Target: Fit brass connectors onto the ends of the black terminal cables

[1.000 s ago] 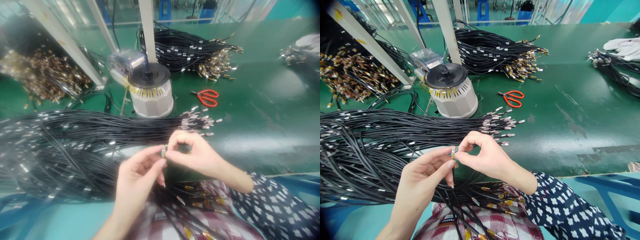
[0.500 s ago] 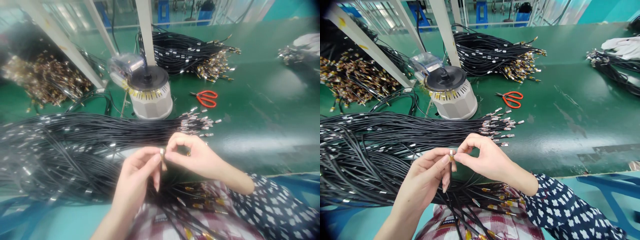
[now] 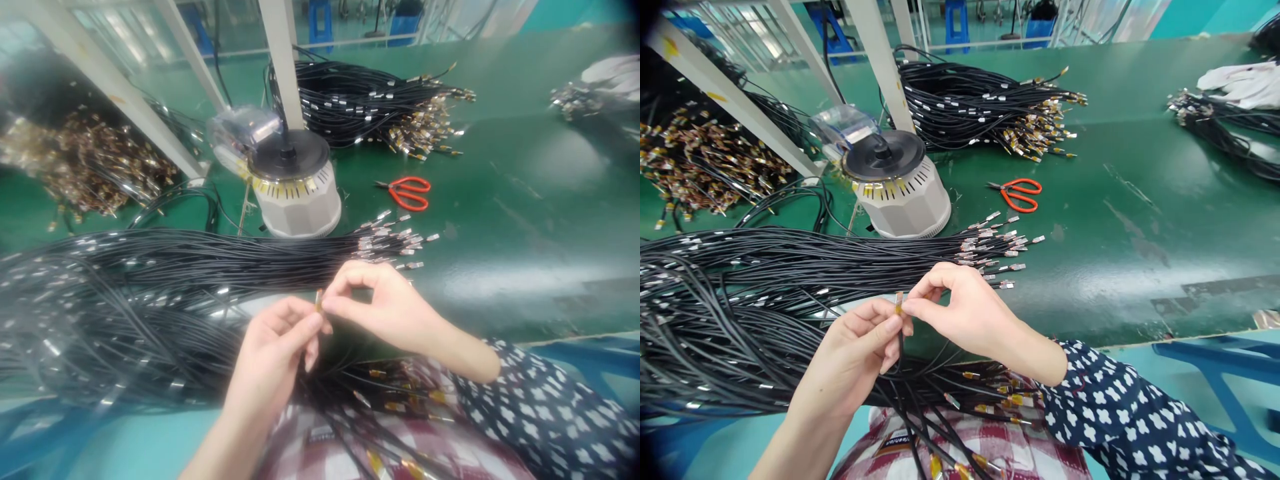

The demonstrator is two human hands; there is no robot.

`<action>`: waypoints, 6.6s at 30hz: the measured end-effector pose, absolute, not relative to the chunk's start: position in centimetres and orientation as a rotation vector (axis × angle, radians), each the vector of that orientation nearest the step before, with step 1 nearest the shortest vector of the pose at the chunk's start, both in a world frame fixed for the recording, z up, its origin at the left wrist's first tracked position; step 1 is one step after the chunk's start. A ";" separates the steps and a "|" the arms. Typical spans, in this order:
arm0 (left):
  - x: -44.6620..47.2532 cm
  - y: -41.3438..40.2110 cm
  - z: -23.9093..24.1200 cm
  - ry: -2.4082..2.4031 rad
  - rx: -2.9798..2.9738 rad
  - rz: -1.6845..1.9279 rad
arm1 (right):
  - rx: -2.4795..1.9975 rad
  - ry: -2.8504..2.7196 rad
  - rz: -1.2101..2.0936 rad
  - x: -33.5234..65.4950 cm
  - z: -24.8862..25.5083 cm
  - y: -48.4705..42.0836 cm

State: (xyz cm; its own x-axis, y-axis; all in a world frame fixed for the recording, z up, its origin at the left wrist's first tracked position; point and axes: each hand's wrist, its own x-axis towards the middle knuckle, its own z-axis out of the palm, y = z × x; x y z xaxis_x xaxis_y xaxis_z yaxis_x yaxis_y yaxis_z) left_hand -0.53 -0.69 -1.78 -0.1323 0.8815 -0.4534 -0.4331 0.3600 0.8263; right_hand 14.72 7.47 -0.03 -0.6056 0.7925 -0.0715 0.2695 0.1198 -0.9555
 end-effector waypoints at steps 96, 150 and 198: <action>-0.7 4.4 -3.0 1.986 2.690 -0.076 | -0.564 -2.672 0.956 23.0 -3.9 3.1; -2.9 2.9 -3.2 1.574 2.940 0.785 | -1.138 -0.943 1.557 25.3 -4.0 7.3; 0.6 -1.2 -1.5 1.155 0.594 1.102 | -0.779 -1.577 1.813 16.9 -1.8 7.3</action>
